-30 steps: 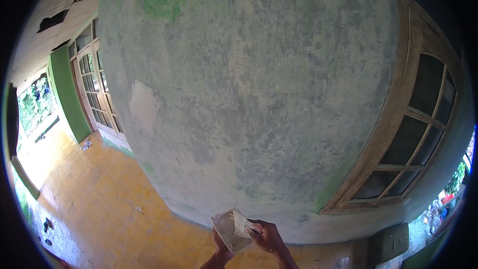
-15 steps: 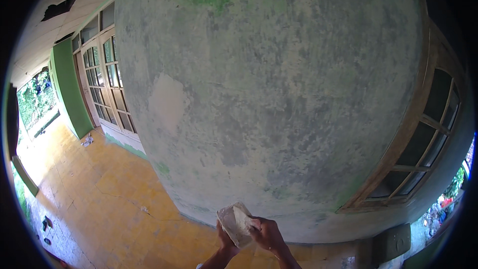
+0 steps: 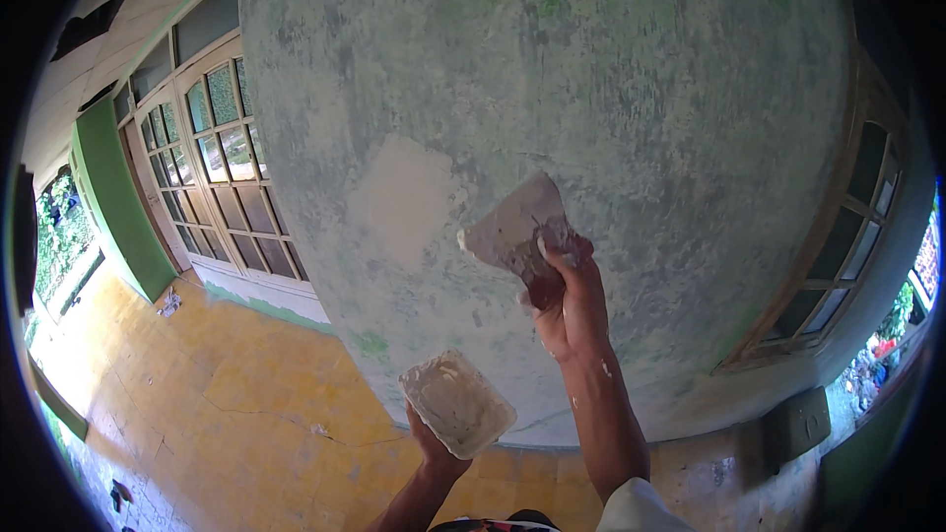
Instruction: The person applies plaster or wall filler to a damaged wall using a putty knife.
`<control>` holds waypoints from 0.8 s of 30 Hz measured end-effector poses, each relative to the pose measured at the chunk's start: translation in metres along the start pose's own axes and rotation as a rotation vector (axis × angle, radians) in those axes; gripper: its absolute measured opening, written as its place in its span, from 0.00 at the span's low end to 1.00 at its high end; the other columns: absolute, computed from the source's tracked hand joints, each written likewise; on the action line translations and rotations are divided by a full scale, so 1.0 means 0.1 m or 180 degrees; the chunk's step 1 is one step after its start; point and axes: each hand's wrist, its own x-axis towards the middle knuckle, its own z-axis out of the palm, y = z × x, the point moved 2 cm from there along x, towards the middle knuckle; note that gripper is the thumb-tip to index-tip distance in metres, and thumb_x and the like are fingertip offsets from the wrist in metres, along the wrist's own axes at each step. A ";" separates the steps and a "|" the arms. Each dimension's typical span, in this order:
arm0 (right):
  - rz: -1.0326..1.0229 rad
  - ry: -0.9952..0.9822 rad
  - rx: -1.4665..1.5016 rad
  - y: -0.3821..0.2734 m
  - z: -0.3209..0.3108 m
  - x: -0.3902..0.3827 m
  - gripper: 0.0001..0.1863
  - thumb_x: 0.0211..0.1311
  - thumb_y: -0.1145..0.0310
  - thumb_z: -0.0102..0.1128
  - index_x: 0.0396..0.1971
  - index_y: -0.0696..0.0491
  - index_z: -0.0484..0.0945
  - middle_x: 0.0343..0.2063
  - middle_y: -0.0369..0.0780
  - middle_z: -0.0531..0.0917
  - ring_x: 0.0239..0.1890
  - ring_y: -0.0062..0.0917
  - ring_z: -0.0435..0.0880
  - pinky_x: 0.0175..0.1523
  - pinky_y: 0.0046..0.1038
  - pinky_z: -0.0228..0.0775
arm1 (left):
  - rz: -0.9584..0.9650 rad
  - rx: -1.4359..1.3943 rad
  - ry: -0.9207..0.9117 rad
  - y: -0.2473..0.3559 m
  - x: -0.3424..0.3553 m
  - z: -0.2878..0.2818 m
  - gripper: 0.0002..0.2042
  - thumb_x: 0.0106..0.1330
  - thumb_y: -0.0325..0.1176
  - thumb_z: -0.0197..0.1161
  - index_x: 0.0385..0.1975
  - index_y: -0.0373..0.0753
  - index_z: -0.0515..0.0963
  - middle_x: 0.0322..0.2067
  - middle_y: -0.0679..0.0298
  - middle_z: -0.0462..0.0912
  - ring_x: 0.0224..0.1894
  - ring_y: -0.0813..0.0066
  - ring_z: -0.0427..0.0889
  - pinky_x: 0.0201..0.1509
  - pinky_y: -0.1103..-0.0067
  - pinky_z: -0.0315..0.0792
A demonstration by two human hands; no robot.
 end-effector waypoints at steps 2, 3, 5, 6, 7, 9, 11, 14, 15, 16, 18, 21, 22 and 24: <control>0.0004 -0.0196 0.0138 -0.02 0.16 0.12 0.17 0.71 0.70 0.66 0.56 0.49 0.75 0.43 0.36 0.85 0.35 0.21 0.88 0.28 0.27 0.83 | -0.0074 -0.0120 -0.0114 0.10 0.07 -0.03 0.36 0.73 0.71 0.43 0.70 0.52 0.71 0.63 0.63 0.77 0.64 0.55 0.78 0.67 0.53 0.74; 0.0042 -0.0346 0.0222 -0.02 0.20 0.18 0.16 0.71 0.70 0.66 0.55 0.50 0.76 0.43 0.36 0.85 0.35 0.20 0.88 0.27 0.26 0.82 | -0.0033 -0.0070 -0.0044 0.14 0.10 -0.04 0.36 0.73 0.71 0.43 0.70 0.52 0.71 0.63 0.63 0.78 0.64 0.55 0.78 0.66 0.53 0.74; 0.0050 -0.0512 0.0305 -0.03 0.32 0.34 0.15 0.71 0.71 0.67 0.54 0.50 0.77 0.42 0.35 0.86 0.35 0.19 0.88 0.27 0.26 0.82 | 0.0008 -0.0012 -0.0006 0.21 0.17 -0.07 0.36 0.73 0.71 0.43 0.69 0.52 0.71 0.63 0.64 0.78 0.64 0.55 0.78 0.66 0.53 0.74; -0.0121 -0.0534 0.0217 -0.07 0.41 0.44 0.14 0.70 0.70 0.67 0.53 0.50 0.78 0.42 0.36 0.86 0.35 0.20 0.88 0.27 0.27 0.82 | 0.0004 -0.0006 -0.0067 0.24 0.22 -0.08 0.36 0.73 0.71 0.43 0.69 0.52 0.71 0.62 0.64 0.78 0.63 0.56 0.78 0.66 0.53 0.74; -0.0288 -0.0547 0.0134 -0.11 0.50 0.54 0.13 0.70 0.70 0.68 0.51 0.51 0.79 0.41 0.36 0.86 0.35 0.20 0.87 0.27 0.28 0.82 | -0.0002 0.0004 -0.0119 0.26 0.25 -0.10 0.35 0.73 0.71 0.43 0.69 0.52 0.72 0.62 0.64 0.78 0.63 0.56 0.78 0.65 0.54 0.75; -0.0993 -0.0541 -0.0478 -0.27 0.81 0.76 0.11 0.69 0.71 0.69 0.49 0.52 0.81 0.41 0.35 0.87 0.35 0.20 0.88 0.29 0.28 0.83 | -0.0076 -0.0045 -0.0093 0.29 0.32 -0.12 0.35 0.73 0.71 0.43 0.68 0.52 0.72 0.62 0.64 0.78 0.63 0.56 0.79 0.65 0.54 0.75; -0.2458 -0.0597 -0.1657 -0.40 1.11 1.06 0.12 0.66 0.75 0.71 0.49 0.54 0.85 0.41 0.35 0.87 0.37 0.21 0.88 0.35 0.29 0.84 | -0.0110 -0.0081 -0.0049 0.36 0.38 -0.14 0.35 0.73 0.70 0.42 0.68 0.52 0.72 0.61 0.64 0.79 0.63 0.56 0.79 0.65 0.54 0.75; -0.4567 -0.0833 -0.3218 -0.67 1.46 1.48 0.21 0.59 0.80 0.73 0.52 0.49 0.87 0.41 0.34 0.88 0.41 0.24 0.89 0.42 0.27 0.85 | -0.0060 -0.0012 -0.0085 0.37 0.55 -0.08 0.34 0.74 0.69 0.41 0.67 0.52 0.73 0.61 0.64 0.79 0.62 0.56 0.79 0.64 0.54 0.75; -0.5829 -0.0984 -0.4165 -0.72 1.58 1.58 0.26 0.55 0.81 0.74 0.55 0.44 0.87 0.42 0.33 0.88 0.44 0.25 0.89 0.45 0.26 0.86 | -0.0049 0.0009 -0.0041 0.38 0.62 -0.07 0.34 0.74 0.69 0.41 0.67 0.52 0.73 0.60 0.64 0.79 0.62 0.56 0.80 0.64 0.54 0.75; -0.5849 -0.0992 -0.4176 -0.78 1.66 1.71 0.26 0.55 0.81 0.74 0.55 0.44 0.87 0.42 0.33 0.88 0.44 0.25 0.89 0.45 0.26 0.86 | -0.0039 0.0025 0.0014 0.38 0.68 -0.07 0.34 0.73 0.69 0.41 0.67 0.52 0.73 0.60 0.64 0.79 0.61 0.56 0.80 0.64 0.54 0.76; -0.6548 -0.0983 -0.4776 -0.83 1.82 1.93 0.32 0.49 0.78 0.76 0.55 0.32 0.87 0.44 0.29 0.88 0.47 0.26 0.87 0.49 0.27 0.86 | -0.0041 -0.0046 0.0059 0.38 0.80 -0.10 0.34 0.73 0.69 0.41 0.67 0.53 0.73 0.60 0.65 0.80 0.61 0.56 0.80 0.64 0.54 0.76; -0.6709 -0.1075 -0.5047 -0.91 1.85 2.22 0.33 0.48 0.75 0.78 0.55 0.28 0.87 0.45 0.26 0.87 0.48 0.23 0.87 0.53 0.29 0.86 | -0.0076 -0.0150 0.0096 0.37 0.94 -0.15 0.34 0.73 0.70 0.41 0.66 0.53 0.74 0.59 0.65 0.80 0.61 0.56 0.80 0.63 0.54 0.76; -0.6827 -0.1117 -0.5185 -0.90 1.87 2.28 0.32 0.47 0.73 0.78 0.54 0.27 0.88 0.45 0.26 0.87 0.48 0.23 0.87 0.54 0.29 0.86 | -0.0088 -0.0167 0.0108 0.40 0.96 -0.14 0.34 0.73 0.70 0.41 0.66 0.53 0.74 0.59 0.65 0.80 0.61 0.56 0.80 0.63 0.54 0.76; -0.6879 -0.1174 -0.5243 -0.93 1.92 2.40 0.32 0.47 0.72 0.79 0.54 0.26 0.88 0.45 0.27 0.87 0.48 0.23 0.87 0.55 0.29 0.85 | -0.0122 -0.0110 0.0032 0.47 1.02 -0.09 0.34 0.73 0.70 0.41 0.66 0.53 0.74 0.59 0.65 0.80 0.61 0.56 0.80 0.63 0.54 0.76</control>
